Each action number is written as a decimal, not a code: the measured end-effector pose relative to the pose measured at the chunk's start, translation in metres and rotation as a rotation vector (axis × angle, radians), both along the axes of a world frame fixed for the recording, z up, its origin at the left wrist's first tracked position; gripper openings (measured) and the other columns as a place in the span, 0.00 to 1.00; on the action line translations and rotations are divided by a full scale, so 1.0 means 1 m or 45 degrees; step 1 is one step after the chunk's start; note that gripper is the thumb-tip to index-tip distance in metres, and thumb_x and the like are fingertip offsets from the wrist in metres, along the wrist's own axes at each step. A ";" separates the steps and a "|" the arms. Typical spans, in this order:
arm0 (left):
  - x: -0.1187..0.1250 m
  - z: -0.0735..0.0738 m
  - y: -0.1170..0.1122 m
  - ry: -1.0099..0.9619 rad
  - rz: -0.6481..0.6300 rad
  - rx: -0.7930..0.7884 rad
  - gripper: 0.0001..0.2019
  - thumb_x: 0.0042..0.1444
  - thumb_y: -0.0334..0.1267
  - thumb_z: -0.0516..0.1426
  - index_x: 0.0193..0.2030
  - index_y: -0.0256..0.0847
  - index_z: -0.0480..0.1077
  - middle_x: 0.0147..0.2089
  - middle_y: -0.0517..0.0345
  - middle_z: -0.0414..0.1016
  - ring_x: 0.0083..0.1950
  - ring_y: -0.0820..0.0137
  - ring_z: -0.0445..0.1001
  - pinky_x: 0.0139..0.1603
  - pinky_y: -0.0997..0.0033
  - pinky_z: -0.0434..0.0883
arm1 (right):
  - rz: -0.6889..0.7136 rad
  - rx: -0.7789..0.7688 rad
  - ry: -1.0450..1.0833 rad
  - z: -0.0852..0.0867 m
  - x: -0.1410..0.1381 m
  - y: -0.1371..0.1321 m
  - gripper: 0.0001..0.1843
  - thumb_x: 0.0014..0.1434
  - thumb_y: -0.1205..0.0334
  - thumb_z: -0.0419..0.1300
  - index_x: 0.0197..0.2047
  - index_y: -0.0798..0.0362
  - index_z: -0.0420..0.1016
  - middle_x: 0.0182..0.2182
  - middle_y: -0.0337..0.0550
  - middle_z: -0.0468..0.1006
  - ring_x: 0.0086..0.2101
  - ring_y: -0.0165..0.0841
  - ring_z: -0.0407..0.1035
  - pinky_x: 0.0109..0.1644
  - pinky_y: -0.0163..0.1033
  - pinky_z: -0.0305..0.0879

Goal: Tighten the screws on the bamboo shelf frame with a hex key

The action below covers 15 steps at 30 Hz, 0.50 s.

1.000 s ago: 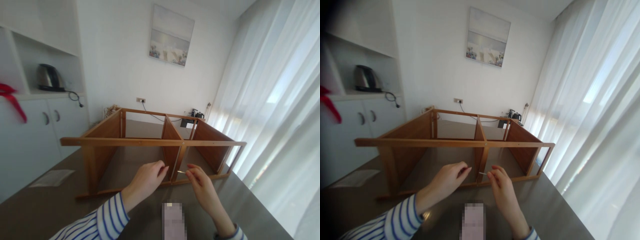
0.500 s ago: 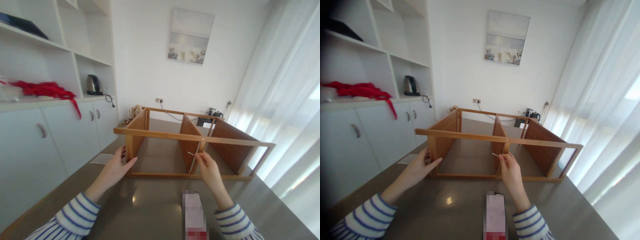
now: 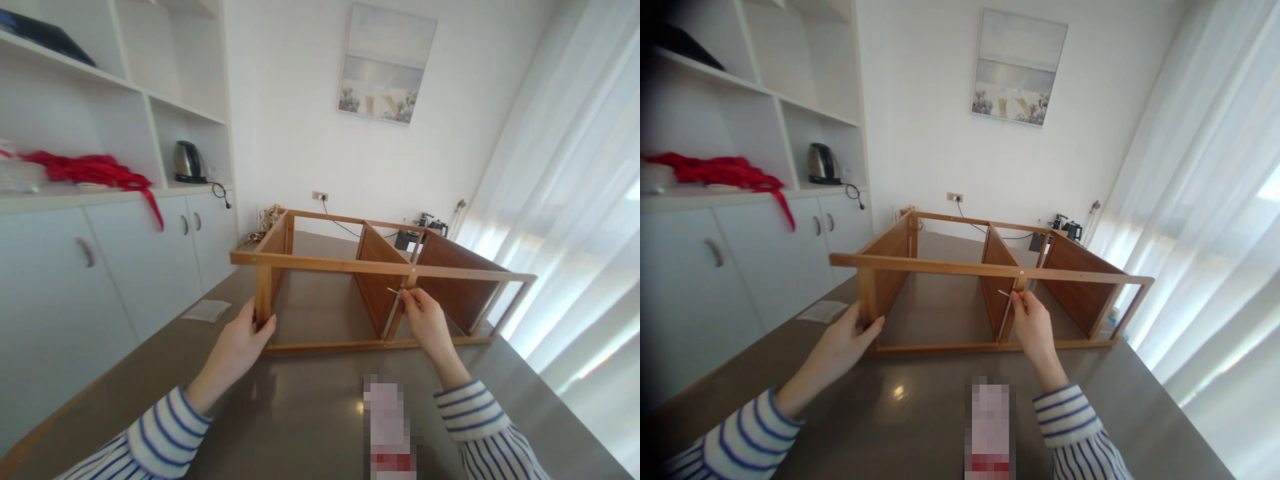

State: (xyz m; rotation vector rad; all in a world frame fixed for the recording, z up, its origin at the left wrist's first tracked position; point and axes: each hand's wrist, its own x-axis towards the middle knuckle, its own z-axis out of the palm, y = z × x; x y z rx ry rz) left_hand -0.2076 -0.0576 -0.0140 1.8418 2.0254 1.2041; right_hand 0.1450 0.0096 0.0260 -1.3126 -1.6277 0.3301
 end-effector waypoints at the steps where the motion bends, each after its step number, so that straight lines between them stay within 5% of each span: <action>1: 0.007 0.001 -0.003 0.005 0.012 -0.011 0.26 0.56 0.53 0.49 0.55 0.37 0.59 0.41 0.50 0.76 0.37 0.61 0.77 0.37 0.65 0.71 | 0.001 -0.003 0.003 -0.001 0.004 0.004 0.24 0.59 0.42 0.50 0.34 0.55 0.74 0.27 0.46 0.76 0.28 0.34 0.67 0.31 0.37 0.61; 6: 0.042 0.006 -0.018 0.040 0.051 -0.081 0.26 0.57 0.52 0.49 0.56 0.37 0.55 0.44 0.45 0.76 0.44 0.57 0.77 0.41 0.63 0.71 | -0.032 -0.003 0.019 -0.004 0.027 0.021 0.26 0.58 0.41 0.50 0.36 0.56 0.74 0.29 0.47 0.77 0.28 0.33 0.67 0.32 0.37 0.62; 15: 0.083 0.017 -0.031 0.293 -0.033 -0.191 0.20 0.57 0.53 0.49 0.46 0.38 0.58 0.41 0.43 0.75 0.38 0.56 0.78 0.36 0.63 0.70 | -0.146 0.042 -0.080 0.001 0.056 0.024 0.26 0.58 0.40 0.50 0.33 0.55 0.74 0.24 0.45 0.75 0.26 0.34 0.66 0.31 0.39 0.61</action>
